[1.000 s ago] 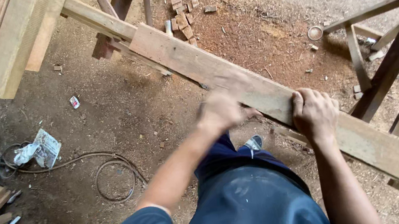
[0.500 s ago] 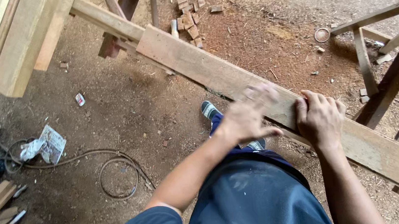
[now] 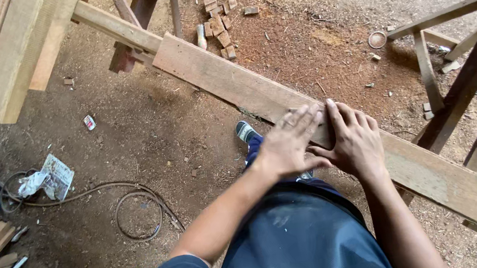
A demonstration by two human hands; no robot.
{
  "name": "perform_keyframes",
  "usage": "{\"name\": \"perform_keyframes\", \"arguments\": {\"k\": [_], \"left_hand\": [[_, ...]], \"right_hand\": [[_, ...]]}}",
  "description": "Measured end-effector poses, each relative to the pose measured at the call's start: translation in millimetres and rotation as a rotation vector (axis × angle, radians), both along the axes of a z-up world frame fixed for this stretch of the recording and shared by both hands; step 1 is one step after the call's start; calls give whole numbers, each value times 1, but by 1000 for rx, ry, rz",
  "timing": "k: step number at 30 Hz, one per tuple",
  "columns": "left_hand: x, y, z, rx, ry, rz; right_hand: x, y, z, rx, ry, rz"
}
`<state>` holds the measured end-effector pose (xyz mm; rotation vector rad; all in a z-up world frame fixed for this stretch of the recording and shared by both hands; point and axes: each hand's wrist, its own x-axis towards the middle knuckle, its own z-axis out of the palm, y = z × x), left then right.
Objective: The person sands the surface and edges of a long wooden plank using a piece of sandpaper by hand.
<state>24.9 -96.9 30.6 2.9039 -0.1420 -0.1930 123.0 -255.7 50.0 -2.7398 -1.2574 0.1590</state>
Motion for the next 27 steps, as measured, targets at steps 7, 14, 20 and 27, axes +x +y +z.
{"name": "perform_keyframes", "arguments": {"k": [7, 14, 20, 27], "left_hand": [[-8, 158, -3, 221, 50, 512], [-19, 25, -18, -72, -280, 52], [-15, 158, 9, -44, -122, 488], [-28, 60, 9, 261, -185, 141]], "right_hand": [[-3, 2, 5, -45, -18, 6], [0, 3, 4, -26, -7, 8], [-3, 1, -1, -59, -32, 27], [-3, 3, 4, -63, -24, 13]]}}
